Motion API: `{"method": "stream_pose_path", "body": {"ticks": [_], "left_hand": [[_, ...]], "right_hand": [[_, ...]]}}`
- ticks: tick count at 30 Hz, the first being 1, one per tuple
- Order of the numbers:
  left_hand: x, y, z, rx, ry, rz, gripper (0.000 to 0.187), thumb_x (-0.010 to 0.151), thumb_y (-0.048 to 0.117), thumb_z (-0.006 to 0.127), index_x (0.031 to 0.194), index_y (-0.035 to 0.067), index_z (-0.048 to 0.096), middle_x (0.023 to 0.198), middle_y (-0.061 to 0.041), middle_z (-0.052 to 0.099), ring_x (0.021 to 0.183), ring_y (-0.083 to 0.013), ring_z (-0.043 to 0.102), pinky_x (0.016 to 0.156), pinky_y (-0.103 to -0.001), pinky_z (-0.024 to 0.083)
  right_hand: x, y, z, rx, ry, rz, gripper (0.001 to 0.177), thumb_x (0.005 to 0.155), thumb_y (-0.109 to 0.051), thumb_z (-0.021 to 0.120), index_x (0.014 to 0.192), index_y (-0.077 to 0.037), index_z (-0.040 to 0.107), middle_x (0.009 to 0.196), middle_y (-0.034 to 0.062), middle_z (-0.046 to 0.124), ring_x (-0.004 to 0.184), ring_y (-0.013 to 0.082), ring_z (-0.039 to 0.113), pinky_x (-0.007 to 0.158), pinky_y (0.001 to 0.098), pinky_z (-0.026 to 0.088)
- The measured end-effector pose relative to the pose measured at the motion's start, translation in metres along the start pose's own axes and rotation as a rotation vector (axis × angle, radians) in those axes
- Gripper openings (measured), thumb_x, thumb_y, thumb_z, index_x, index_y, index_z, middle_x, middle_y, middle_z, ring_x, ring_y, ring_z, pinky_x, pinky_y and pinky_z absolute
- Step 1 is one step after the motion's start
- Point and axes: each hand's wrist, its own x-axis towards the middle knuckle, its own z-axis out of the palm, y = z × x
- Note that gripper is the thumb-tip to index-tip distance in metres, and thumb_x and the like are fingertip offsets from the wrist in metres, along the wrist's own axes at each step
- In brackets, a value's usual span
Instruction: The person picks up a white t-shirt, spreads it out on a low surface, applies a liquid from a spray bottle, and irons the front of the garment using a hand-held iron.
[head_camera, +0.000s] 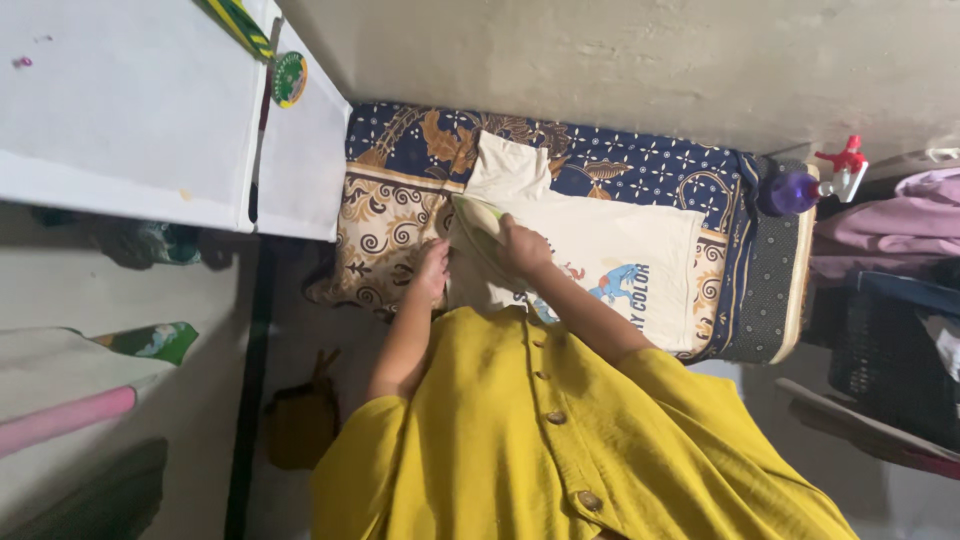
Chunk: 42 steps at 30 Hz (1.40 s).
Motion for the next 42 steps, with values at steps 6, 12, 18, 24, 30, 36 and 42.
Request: {"method": "stream_pose_path", "body": {"ticks": [6,12,18,24,30,36,42], "left_hand": [[0.030,0.021,-0.005,0.551,0.167,0.215,0.035,0.101,0.032,0.068,0.114,0.000,0.064,0.091,-0.013,0.070,0.082,-0.0270,0.061,0.070,-0.043,0.047],[0.075,0.070,0.046,1.058,0.335,0.735,0.016,0.087,0.020,0.069,0.097,0.009,0.071,0.094,-0.014,0.073,0.089,-0.0345,0.069,0.077,-0.044,0.054],[0.119,0.093,0.166,1.354,0.119,0.991,0.012,0.082,0.013,0.070,0.091,0.018,0.076,0.103,-0.014,0.071,0.100,-0.0369,0.067,0.085,-0.049,0.054],[0.129,0.108,0.248,1.622,0.107,0.520,0.021,0.089,0.028,0.070,0.108,0.017,0.071,0.112,-0.011,0.073,0.108,-0.0322,0.070,0.090,-0.047,0.056],[0.161,0.102,0.258,1.605,0.100,0.374,0.029,0.087,0.036,0.074,0.110,0.018,0.068,0.112,-0.011,0.072,0.107,-0.0321,0.069,0.090,-0.045,0.055],[0.191,0.094,0.251,1.313,0.153,0.414,0.014,0.091,0.030,0.069,0.096,0.017,0.070,0.103,-0.012,0.075,0.101,-0.0342,0.071,0.087,-0.045,0.055],[0.190,0.093,0.242,1.315,0.051,0.563,0.007,0.090,0.016,0.066,0.094,0.019,0.072,0.097,-0.011,0.077,0.096,-0.0325,0.073,0.086,-0.042,0.056]], "right_hand": [[-0.059,0.017,-0.036,0.025,-0.229,-0.019,0.045,0.089,-0.021,0.053,0.133,-0.012,0.053,0.095,0.0238,0.073,0.088,0.0448,0.071,0.077,0.0572,0.054],[-0.074,0.031,-0.061,0.159,-0.001,0.177,0.040,0.085,-0.023,0.067,0.119,-0.007,0.051,0.087,0.0268,0.072,0.082,0.0486,0.069,0.074,0.0570,0.053],[-0.063,0.050,-0.047,0.198,0.146,0.256,0.040,0.082,-0.020,0.068,0.116,-0.006,0.052,0.084,0.0268,0.071,0.081,0.0496,0.068,0.071,0.0581,0.052],[-0.077,0.069,-0.044,0.228,0.165,0.237,0.044,0.080,-0.021,0.073,0.117,-0.005,0.053,0.085,0.0275,0.070,0.080,0.0478,0.069,0.069,0.0562,0.053],[-0.075,0.079,-0.039,0.243,0.136,0.268,0.042,0.080,-0.021,0.073,0.115,-0.006,0.054,0.087,0.0269,0.071,0.082,0.0453,0.070,0.071,0.0533,0.054],[-0.071,0.082,-0.040,0.282,0.119,0.273,0.047,0.079,-0.020,0.074,0.119,-0.006,0.052,0.086,0.0266,0.071,0.081,0.0463,0.069,0.069,0.0546,0.054],[-0.030,0.085,-0.033,0.252,0.258,0.356,0.051,0.085,-0.017,0.066,0.129,-0.006,0.043,0.084,0.0260,0.070,0.077,0.0499,0.067,0.067,0.0580,0.052]]}}
